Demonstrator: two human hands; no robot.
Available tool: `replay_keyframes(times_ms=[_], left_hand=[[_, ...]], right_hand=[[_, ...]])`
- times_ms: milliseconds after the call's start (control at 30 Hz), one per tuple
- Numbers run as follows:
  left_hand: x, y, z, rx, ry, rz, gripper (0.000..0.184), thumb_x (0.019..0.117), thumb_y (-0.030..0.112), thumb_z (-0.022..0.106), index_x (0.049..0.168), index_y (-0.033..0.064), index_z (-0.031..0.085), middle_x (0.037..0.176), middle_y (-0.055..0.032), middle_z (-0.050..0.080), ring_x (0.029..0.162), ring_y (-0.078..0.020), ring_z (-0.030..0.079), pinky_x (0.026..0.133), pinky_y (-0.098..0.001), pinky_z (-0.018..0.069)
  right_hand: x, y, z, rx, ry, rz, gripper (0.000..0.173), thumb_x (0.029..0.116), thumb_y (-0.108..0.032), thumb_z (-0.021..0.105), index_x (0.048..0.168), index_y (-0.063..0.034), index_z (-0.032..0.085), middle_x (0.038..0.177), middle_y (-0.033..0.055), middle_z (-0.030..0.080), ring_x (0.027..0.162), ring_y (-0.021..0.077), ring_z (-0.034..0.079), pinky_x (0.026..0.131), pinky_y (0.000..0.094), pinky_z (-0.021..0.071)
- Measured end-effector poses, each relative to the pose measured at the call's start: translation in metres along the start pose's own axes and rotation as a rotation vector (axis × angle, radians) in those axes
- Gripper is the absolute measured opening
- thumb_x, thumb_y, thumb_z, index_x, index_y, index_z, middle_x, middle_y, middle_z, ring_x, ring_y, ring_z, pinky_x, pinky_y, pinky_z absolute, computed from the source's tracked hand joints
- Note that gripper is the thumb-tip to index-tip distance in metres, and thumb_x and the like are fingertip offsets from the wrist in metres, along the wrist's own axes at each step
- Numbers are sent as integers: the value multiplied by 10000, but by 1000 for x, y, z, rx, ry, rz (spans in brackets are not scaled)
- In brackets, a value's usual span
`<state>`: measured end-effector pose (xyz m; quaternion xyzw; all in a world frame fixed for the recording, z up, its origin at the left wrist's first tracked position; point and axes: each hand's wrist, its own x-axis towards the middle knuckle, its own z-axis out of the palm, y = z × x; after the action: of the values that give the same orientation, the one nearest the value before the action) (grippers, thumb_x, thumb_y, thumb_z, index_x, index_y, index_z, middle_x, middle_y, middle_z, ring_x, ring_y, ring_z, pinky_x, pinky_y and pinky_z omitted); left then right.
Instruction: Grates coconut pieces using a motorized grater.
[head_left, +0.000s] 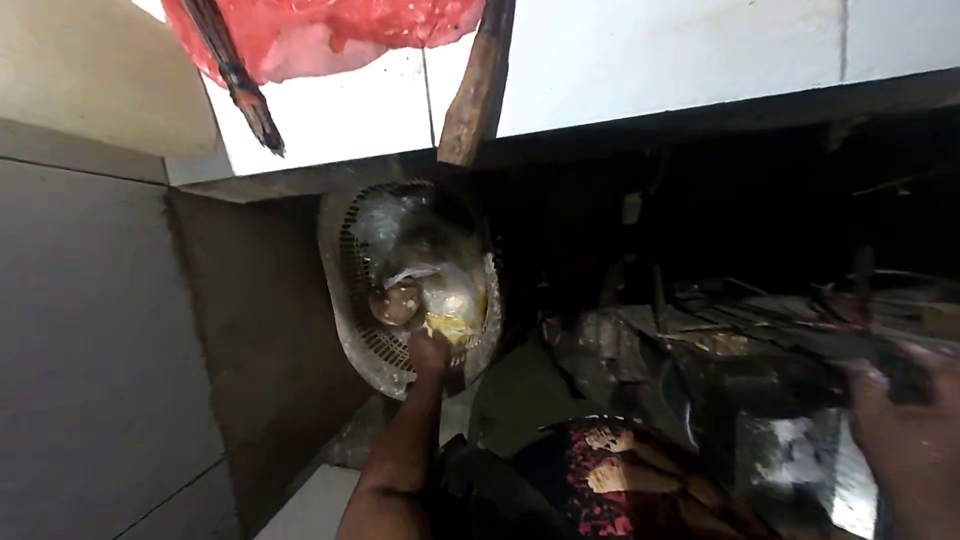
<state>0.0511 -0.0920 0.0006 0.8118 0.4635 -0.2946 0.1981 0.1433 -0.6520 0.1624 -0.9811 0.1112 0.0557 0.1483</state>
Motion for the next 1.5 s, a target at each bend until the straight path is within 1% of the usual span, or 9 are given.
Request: replay_keyframes(times_ms=[133,233,667,833,1000,1133,1267,1400,1500], left_hand=[[5,71,5,-83,66,372,743,965,476,663,1543,81,413,1433,-255,518,1113,-379,658,939,-549,562],[21,92,21,-11,-83,283,609,1006,552,547,1377,73,606,1359,-229,583,1167,-386,640,963,-579,543],[56,-21,-53,-200,358,-81,285,983,190,620,1189,1,673,1232,-244,649,1153,-409,629,996,-604,489],[22,18,-34,129,-98,182,315,942,195,670,1222,56,704,1268,-248,643,1175,-408,630,994,-606,511],[10,91,-40,-136,419,520,398,976,264,623,1237,-36,635,1337,-305,533,1243,-433,548,1040,-555,477],[86,160,-43,-506,172,218,328,960,181,646,1213,-26,633,1144,-227,680,1067,-334,667,932,-532,538],[157,194,-22,131,23,300,530,973,318,681,1397,17,578,1384,-289,577,1293,-476,540,1070,-659,419],[78,260,-91,302,-214,182,584,1063,235,543,1556,-12,352,1572,-293,380,1457,-443,383,1167,-575,333],[79,254,-76,215,23,209,528,1085,261,487,1532,-9,407,1548,-281,427,1453,-421,402,1187,-540,324]], right_hand=[[4,-41,27,10,-157,-66,498,1004,-352,620,1363,-6,614,1398,279,583,1330,418,552,1130,550,439],[3,-57,46,49,-246,-102,431,998,-292,647,1326,-12,647,1308,263,646,1226,405,630,1057,563,499],[10,-58,62,57,-330,-81,400,999,-294,652,1310,-44,672,1222,219,694,1109,353,687,984,553,543],[7,-66,64,97,-397,-86,391,993,-265,666,1320,-52,665,1241,201,690,1100,317,697,979,525,562],[5,-62,70,102,-349,-94,410,992,-317,644,1307,-56,675,1242,209,687,1098,346,694,958,554,563],[6,-64,82,125,-413,-24,414,996,-287,644,1333,-48,658,1225,199,697,1071,323,705,952,544,570],[-1,-63,86,97,-454,4,446,996,-368,618,1344,-94,663,1252,159,700,1138,318,682,1005,559,533],[-10,-63,88,141,-475,107,340,991,-136,642,1315,-41,681,1256,223,684,1135,372,676,998,551,534],[-14,-71,94,507,-412,524,292,1040,-195,551,1247,-43,690,1202,95,694,1067,167,662,928,342,551]])
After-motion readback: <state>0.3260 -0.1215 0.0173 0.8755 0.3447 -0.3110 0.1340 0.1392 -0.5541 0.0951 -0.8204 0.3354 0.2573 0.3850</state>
